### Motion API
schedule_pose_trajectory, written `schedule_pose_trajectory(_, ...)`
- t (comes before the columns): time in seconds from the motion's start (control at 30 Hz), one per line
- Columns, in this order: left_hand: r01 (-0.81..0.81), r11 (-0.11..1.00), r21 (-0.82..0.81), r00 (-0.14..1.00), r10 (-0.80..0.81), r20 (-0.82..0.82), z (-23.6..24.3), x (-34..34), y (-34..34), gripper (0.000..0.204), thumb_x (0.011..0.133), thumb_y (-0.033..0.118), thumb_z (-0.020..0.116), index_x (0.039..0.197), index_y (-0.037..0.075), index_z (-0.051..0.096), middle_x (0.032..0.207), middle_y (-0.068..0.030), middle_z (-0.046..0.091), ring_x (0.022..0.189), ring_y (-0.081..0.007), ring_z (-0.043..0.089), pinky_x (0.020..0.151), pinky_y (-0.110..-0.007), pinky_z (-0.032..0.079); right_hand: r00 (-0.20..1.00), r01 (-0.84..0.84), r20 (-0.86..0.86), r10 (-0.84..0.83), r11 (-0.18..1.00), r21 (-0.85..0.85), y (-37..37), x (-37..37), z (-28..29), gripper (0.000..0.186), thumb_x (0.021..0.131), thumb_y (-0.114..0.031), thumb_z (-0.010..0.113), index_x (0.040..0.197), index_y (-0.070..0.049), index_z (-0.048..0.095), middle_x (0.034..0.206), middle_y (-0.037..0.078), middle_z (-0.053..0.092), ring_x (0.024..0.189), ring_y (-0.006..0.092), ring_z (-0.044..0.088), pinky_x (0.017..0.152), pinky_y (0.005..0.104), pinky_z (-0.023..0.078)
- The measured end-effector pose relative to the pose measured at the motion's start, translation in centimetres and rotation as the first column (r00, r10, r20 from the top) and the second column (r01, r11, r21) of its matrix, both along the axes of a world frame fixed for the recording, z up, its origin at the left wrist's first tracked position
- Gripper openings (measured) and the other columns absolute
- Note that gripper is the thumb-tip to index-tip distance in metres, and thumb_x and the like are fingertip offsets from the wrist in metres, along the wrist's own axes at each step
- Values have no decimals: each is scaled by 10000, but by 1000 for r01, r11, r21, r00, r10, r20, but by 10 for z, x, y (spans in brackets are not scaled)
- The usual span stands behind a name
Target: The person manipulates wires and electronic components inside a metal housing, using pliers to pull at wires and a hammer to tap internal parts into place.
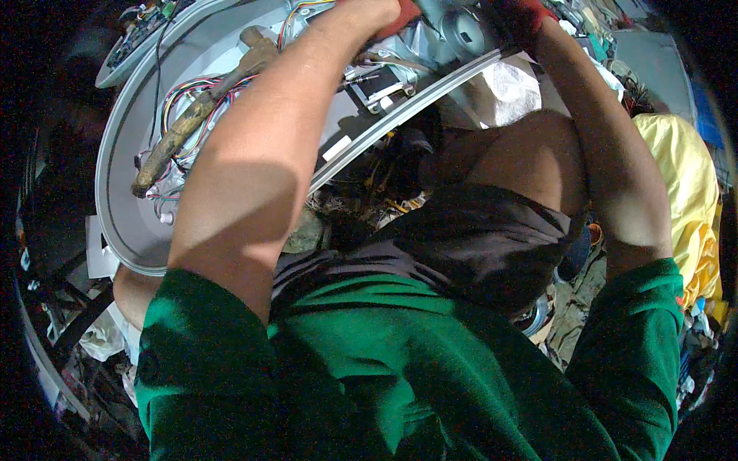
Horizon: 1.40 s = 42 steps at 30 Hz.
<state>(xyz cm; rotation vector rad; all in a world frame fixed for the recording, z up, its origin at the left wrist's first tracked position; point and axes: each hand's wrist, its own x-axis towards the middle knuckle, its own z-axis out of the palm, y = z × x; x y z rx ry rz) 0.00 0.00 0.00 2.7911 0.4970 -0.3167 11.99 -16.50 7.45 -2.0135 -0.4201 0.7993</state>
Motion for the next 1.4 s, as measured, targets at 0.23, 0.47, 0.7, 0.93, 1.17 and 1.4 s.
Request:
schedule_pose_trajectory(0.23, 188, 962, 197, 966, -145, -212, 43, 5, -25, 376, 775, 237, 677, 1137, 136, 680, 1220, -142, 632, 1135, -338, 595, 918, -429, 498, 987, 68, -148, -63, 997, 29, -8, 13, -6, 234, 843, -302, 697, 850, -69, 678, 644, 35, 565, 505, 173, 503, 459, 338, 388)
schedule_pose_trajectory(0.47, -137, 976, -170, 963, 172, 207, 48, -2, -39, 581, 809, 420, 638, 1256, 54, 575, 1315, -175, 557, 1214, -344, 532, 1017, -411, 431, 988, 116, -109, -113, 993, 27, -13, 5, 3, 256, 832, -321, 707, 897, -76, 670, 675, 36, 577, 517, 168, 506, 475, 327, 391)
schedule_pose_trajectory(0.7, -24, 1000, -15, 959, 19, -283, 78, -29, -63, 443, 793, 361, 612, 1139, 96, 688, 1232, -117, 636, 1135, -274, 616, 927, -386, 503, 975, 7, -220, 19, 994, 113, -9, 7, -9, 233, 863, -250, 681, 971, -44, 665, 772, 71, 645, 611, 208, 609, 553, 354, 499)
schedule_pose_trajectory(0.93, -78, 996, -35, 986, 72, -148, 69, -28, -64, 488, 770, 415, 651, 1126, 84, 690, 1227, -125, 636, 1108, -300, 624, 914, -402, 508, 950, 80, -312, -28, 984, 156, -8, 9, -9, 233, 856, -226, 689, 968, -23, 663, 784, 82, 655, 633, 226, 627, 574, 373, 522)
schedule_pose_trajectory(1.17, -61, 997, -41, 990, 55, -132, 47, -14, -37, 370, 759, 284, 631, 1046, 68, 718, 1130, -175, 663, 1044, -339, 644, 874, -410, 517, 962, 62, -273, -23, 989, 136, -7, 27, -22, 205, 848, -246, 698, 921, -56, 681, 684, 59, 592, 553, 193, 541, 497, 363, 436)
schedule_pose_trajectory(1.4, -178, 980, -92, 975, 164, -147, 17, -10, -3, 316, 750, 158, 627, 1037, 67, 721, 1118, -154, 676, 1012, -322, 664, 839, -419, 537, 937, -345, -100, 335, 932, -112, -9, 27, -4, 189, 896, -225, 623, 1008, -81, 675, 692, 82, 590, 591, 201, 562, 536, 367, 457)
